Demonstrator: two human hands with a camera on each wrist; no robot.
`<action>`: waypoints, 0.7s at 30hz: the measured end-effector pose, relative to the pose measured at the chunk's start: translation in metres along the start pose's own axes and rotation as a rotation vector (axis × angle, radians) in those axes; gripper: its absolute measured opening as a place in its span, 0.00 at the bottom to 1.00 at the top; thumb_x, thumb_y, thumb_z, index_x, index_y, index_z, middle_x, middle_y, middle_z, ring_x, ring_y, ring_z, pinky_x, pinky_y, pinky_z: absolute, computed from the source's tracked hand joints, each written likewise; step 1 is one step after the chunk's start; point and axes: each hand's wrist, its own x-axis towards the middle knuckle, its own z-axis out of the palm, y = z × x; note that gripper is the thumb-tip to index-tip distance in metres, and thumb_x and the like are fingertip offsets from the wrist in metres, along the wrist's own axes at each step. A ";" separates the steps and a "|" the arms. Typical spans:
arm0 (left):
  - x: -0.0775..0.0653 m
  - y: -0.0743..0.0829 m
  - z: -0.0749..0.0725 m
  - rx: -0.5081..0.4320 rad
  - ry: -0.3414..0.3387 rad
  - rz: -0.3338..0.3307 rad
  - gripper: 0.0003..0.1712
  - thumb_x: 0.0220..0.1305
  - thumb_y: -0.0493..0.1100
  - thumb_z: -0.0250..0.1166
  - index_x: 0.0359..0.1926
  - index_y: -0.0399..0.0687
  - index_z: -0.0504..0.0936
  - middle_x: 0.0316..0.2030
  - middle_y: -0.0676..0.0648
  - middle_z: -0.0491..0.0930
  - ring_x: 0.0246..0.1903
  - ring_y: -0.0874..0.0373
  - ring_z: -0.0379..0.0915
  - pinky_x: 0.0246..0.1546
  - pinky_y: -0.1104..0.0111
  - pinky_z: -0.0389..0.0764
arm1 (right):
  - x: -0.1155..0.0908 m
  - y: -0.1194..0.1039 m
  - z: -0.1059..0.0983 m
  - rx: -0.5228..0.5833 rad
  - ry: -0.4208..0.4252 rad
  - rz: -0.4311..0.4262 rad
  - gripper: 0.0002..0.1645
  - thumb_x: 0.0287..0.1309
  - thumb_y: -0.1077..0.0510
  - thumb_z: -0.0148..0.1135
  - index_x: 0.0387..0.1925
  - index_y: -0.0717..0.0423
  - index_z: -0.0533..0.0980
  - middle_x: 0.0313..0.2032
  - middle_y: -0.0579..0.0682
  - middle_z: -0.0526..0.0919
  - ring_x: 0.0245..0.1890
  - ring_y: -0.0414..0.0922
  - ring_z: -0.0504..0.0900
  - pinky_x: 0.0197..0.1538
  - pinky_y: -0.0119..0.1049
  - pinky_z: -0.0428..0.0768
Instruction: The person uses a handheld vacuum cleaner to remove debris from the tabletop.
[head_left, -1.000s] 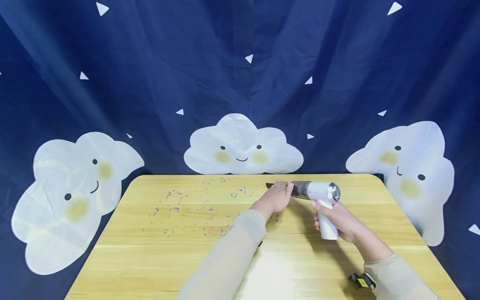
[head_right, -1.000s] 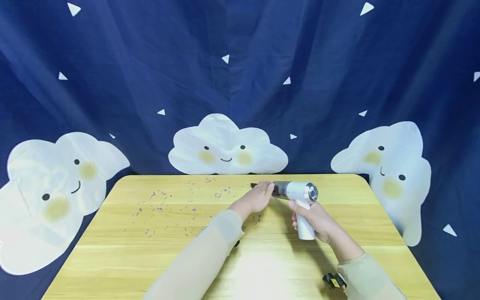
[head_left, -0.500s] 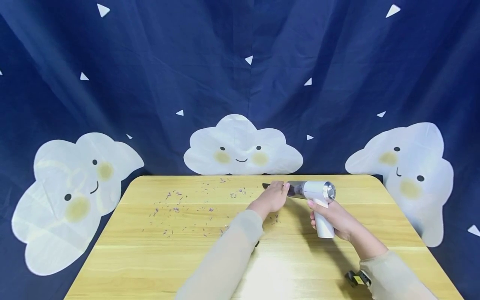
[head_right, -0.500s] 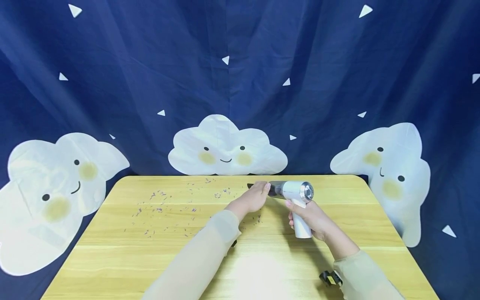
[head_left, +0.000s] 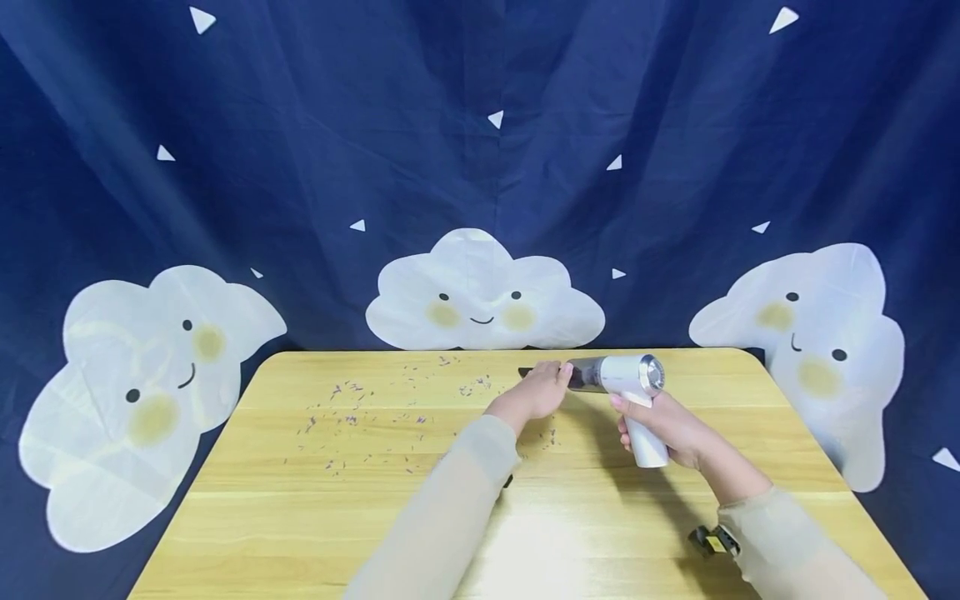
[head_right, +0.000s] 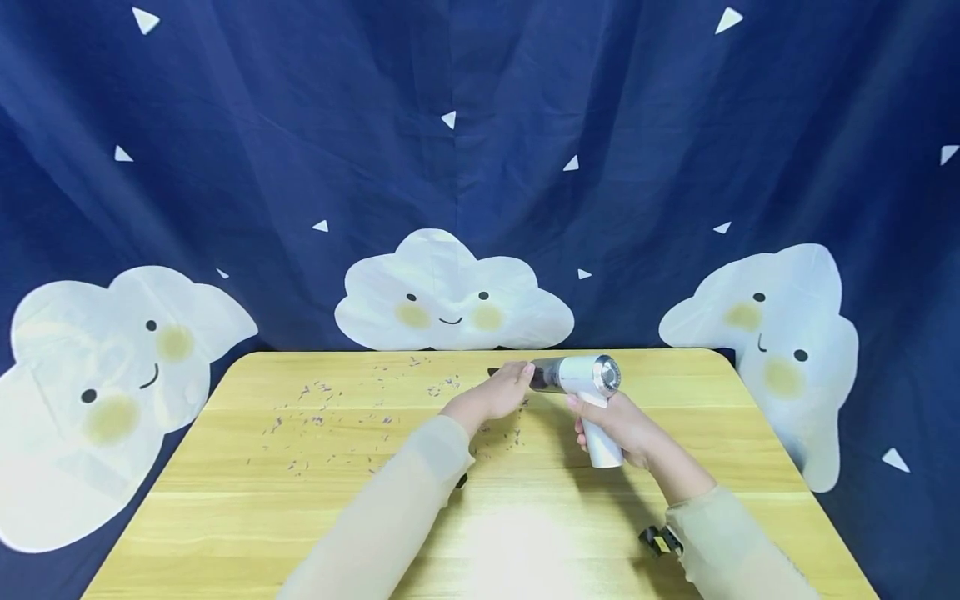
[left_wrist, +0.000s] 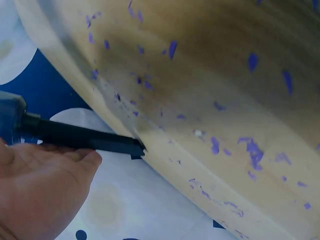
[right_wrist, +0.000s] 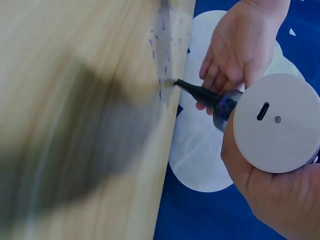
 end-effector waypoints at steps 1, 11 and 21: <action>0.000 0.000 -0.003 -0.017 -0.020 0.003 0.43 0.77 0.66 0.20 0.79 0.44 0.51 0.78 0.44 0.48 0.78 0.49 0.38 0.76 0.57 0.44 | 0.000 -0.002 -0.001 -0.012 -0.007 0.001 0.13 0.74 0.53 0.55 0.45 0.59 0.65 0.28 0.54 0.78 0.26 0.44 0.81 0.33 0.39 0.84; -0.007 -0.004 -0.025 -0.144 -0.192 0.023 0.43 0.75 0.70 0.23 0.80 0.54 0.47 0.80 0.50 0.43 0.78 0.54 0.34 0.76 0.57 0.42 | 0.003 -0.024 -0.011 -0.124 -0.076 -0.005 0.16 0.74 0.53 0.55 0.45 0.63 0.66 0.25 0.52 0.79 0.24 0.44 0.81 0.29 0.38 0.82; -0.004 -0.002 -0.033 -0.212 -0.305 0.003 0.45 0.70 0.77 0.24 0.80 0.65 0.46 0.79 0.54 0.46 0.78 0.53 0.37 0.76 0.53 0.43 | 0.001 -0.044 -0.023 -0.184 -0.106 0.024 0.16 0.73 0.52 0.56 0.46 0.62 0.66 0.24 0.52 0.78 0.23 0.44 0.80 0.25 0.37 0.80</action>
